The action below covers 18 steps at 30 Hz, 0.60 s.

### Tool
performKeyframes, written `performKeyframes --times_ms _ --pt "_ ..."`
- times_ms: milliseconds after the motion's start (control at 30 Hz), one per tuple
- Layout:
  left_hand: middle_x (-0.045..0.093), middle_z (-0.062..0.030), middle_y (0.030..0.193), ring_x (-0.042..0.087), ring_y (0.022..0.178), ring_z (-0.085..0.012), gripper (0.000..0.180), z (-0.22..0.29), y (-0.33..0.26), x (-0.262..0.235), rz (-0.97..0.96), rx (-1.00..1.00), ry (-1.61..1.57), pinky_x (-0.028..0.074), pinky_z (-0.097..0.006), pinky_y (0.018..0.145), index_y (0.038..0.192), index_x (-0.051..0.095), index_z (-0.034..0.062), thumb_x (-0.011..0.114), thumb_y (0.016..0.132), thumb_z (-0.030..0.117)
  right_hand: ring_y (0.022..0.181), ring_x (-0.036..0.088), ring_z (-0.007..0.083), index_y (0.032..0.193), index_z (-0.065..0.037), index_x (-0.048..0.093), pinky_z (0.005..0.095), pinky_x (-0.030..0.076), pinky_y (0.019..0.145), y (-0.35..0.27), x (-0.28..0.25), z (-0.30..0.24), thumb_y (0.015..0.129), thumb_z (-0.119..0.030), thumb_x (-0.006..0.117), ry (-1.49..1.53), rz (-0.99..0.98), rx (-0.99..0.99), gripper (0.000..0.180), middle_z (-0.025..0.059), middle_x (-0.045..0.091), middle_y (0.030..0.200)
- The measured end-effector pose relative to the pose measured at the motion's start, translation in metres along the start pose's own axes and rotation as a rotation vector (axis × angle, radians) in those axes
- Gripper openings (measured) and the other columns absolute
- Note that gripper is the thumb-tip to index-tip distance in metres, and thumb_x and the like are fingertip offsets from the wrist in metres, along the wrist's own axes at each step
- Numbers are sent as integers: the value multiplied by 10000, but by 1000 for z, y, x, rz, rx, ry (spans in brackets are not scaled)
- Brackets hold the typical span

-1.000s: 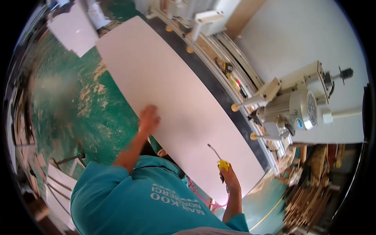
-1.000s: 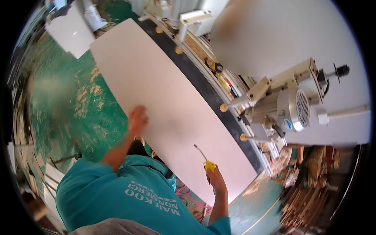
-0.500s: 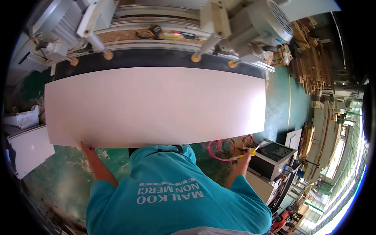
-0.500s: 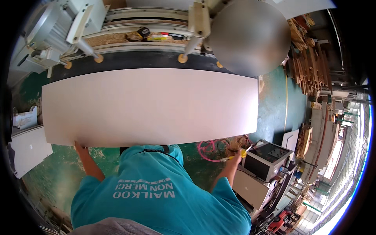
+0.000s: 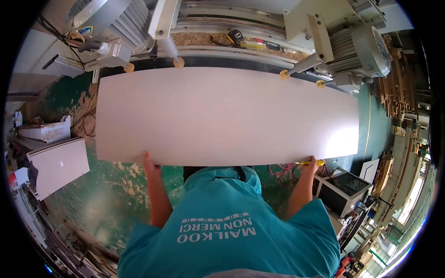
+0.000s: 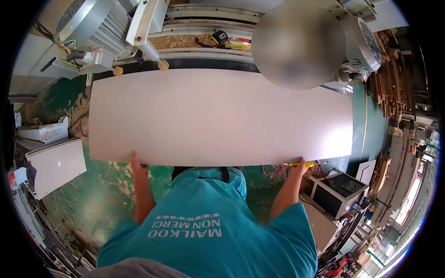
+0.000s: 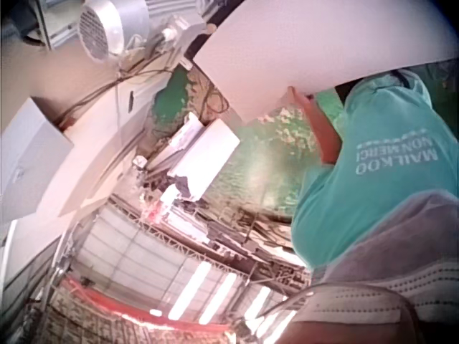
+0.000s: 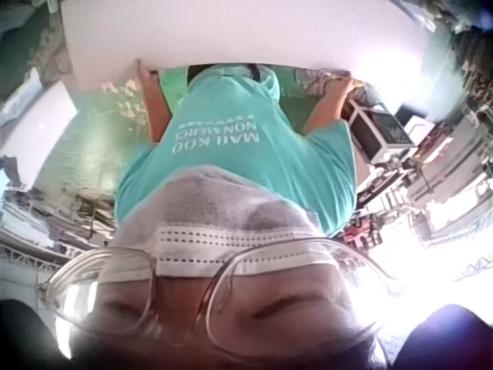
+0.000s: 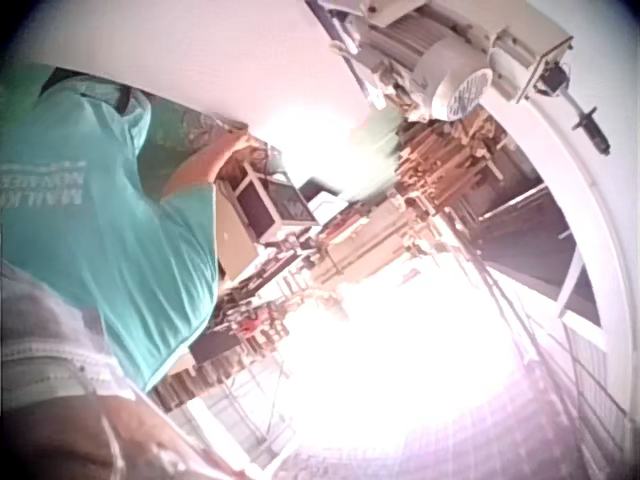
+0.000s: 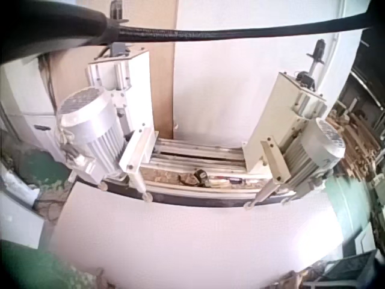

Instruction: The person cleans panels by blowing air with an air blow gun, scraping surfaces with a blade, and wiping them by hand, then carries and stacks the panels onto a pile.

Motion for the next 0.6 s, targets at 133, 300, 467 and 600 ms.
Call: performKeyframes --times_ms 133,300,467,600 --pt "557 -114 1239 548 1163 -274 517 -57 -33 31 -120 -152 90 508 -452 915 1309 477 56 605 935 391 828 613 280 1137 -68 510 437 535 658 53 1 13 865 -45 602 -271 -73 110 289 104 606 950" --pt "567 -117 1222 557 1148 -273 519 -98 -76 88 -210 -233 192 511 -437 920 1311 484 86 611 927 411 672 606 261 1085 -55 528 411 519 579 47 5 14 874 -94 609 -137 -141 1 229 106 611 848" --pt "630 -110 1099 642 985 -238 483 -141 -76 91 -253 -229 367 576 -348 781 1259 516 125 625 908 438 687 623 258 1125 -42 516 402 525 592 72 5 -35 890 -157 618 -397 -347 -9 281 109 613 814" --pt "662 -117 851 667 662 -193 409 -146 -80 103 -182 -152 360 552 -258 511 1104 582 28 681 882 358 551 593 217 1033 -46 575 355 495 524 92 2 -56 897 -205 630 -780 -510 -20 217 75 574 609"
Point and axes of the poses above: each hand's wrist, its own y-axis towards the middle knuckle, its own x-axis out of the palm, z = x × y, the point moved 4 cm from there along y, towards the middle knuckle
